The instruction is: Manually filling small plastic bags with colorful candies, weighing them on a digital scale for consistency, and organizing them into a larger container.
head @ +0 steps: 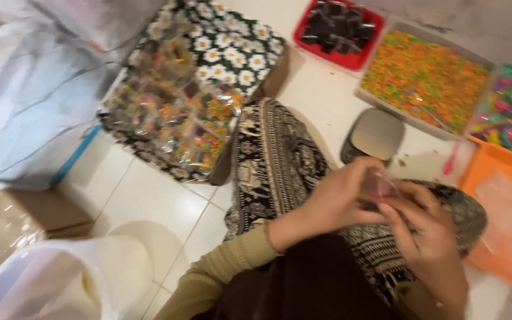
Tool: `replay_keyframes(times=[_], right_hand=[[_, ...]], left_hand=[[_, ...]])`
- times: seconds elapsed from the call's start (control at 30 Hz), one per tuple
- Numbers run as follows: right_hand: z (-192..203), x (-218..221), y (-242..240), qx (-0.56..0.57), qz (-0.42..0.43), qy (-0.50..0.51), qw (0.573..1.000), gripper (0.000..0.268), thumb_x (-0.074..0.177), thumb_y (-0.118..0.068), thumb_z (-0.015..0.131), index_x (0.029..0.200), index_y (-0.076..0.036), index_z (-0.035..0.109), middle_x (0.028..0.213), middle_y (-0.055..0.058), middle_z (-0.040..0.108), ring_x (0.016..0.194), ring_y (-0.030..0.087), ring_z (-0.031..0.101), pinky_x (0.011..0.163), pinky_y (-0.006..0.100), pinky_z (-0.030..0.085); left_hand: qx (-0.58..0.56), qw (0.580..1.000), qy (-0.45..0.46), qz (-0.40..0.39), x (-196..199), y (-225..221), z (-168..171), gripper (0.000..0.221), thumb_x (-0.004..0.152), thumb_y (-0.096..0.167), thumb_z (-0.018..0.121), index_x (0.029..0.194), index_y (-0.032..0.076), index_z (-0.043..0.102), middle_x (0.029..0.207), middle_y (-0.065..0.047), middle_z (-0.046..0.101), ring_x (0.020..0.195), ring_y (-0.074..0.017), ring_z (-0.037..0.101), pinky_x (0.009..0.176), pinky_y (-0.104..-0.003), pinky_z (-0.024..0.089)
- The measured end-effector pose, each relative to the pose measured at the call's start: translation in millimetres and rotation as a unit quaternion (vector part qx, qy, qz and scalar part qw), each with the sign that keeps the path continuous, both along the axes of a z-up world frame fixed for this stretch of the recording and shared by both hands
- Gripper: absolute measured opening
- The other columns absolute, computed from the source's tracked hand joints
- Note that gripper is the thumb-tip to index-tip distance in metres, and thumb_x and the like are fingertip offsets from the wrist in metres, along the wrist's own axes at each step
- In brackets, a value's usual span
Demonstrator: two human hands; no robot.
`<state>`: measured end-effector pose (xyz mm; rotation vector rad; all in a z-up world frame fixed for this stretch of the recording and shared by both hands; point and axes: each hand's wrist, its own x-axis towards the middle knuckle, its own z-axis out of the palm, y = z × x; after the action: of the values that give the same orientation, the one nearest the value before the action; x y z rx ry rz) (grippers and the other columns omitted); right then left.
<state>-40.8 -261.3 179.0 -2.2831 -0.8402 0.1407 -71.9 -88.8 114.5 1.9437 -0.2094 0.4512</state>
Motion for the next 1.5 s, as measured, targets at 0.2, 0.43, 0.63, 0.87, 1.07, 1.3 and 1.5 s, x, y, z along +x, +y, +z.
replay_keyframes(times=[0.2,0.43,0.63,0.87,1.07,1.3,1.5], right_hand=[[-4,-2,-2,0.074,-0.008,0.018,0.997,0.015,0.086,0.000,0.071,0.099,0.006,0.074,0.128,0.016,0.064,0.088,0.020,0.066,0.071,0.027,0.051],[-3,4,11,0.151,0.019,-0.063,0.986,0.004,0.092,-0.003,0.074,0.092,0.001,0.073,0.109,0.019,0.066,0.099,0.035,0.071,0.089,0.049,0.056],[-16,8,6,0.184,0.013,-0.079,0.980,0.003,0.092,-0.003,0.074,0.095,-0.002,0.074,0.102,0.017,0.070,0.096,0.035,0.072,0.087,0.047,0.058],[-33,3,1,0.293,-0.070,-0.016,0.953,0.026,0.090,0.004,0.077,0.109,0.004,0.059,0.099,0.018,0.076,0.098,0.030,0.077,0.089,0.041,0.059],[-22,5,0,0.252,-0.069,-0.028,0.965,0.015,0.087,0.005,0.078,0.101,0.001,0.074,0.091,0.015,0.079,0.086,0.026,0.078,0.082,0.038,0.060],[-25,5,-1,0.262,-0.067,-0.027,0.962,0.012,0.089,0.005,0.077,0.099,0.000,0.077,0.088,0.012,0.072,0.081,0.021,0.070,0.079,0.035,0.058],[-22,3,-1,0.271,-0.061,-0.028,0.960,0.011,0.090,0.006,0.076,0.099,-0.001,0.077,0.086,0.012,0.069,0.080,0.020,0.067,0.077,0.034,0.057]], left_hand=[[-0.275,0.940,0.104,-0.172,-10,23,-5,0.040,0.095,0.012,0.071,0.133,0.011,0.058,0.113,-0.007,0.070,0.080,-0.0129,0.069,0.067,-0.020,0.055],[-0.362,0.930,-0.051,0.031,-10,1,-14,0.004,0.095,0.003,0.072,0.098,0.001,0.070,0.098,-0.014,0.076,0.088,-0.0219,0.074,0.081,-0.033,0.056],[-0.369,0.929,-0.022,0.005,-10,1,-1,0.014,0.099,0.007,0.068,0.110,0.001,0.063,0.107,-0.018,0.076,0.099,-0.0278,0.074,0.090,-0.042,0.057],[-0.391,0.919,0.033,0.029,-7,-14,1,0.014,0.093,0.008,0.076,0.106,0.001,0.076,0.100,-0.013,0.080,0.099,-0.0158,0.073,0.089,-0.031,0.056],[-0.393,0.917,0.034,0.056,-10,-18,5,0.012,0.092,0.008,0.077,0.103,0.002,0.077,0.096,-0.015,0.080,0.095,-0.0187,0.074,0.087,-0.033,0.058],[-0.369,0.928,0.013,0.054,-13,-19,20,0.010,0.092,0.006,0.076,0.102,0.002,0.078,0.092,-0.013,0.080,0.093,-0.0188,0.074,0.087,-0.034,0.058],[-0.341,0.939,0.005,0.051,-14,-19,17,0.009,0.092,0.003,0.074,0.101,0.003,0.078,0.090,-0.012,0.080,0.088,-0.0200,0.075,0.087,-0.035,0.057]])
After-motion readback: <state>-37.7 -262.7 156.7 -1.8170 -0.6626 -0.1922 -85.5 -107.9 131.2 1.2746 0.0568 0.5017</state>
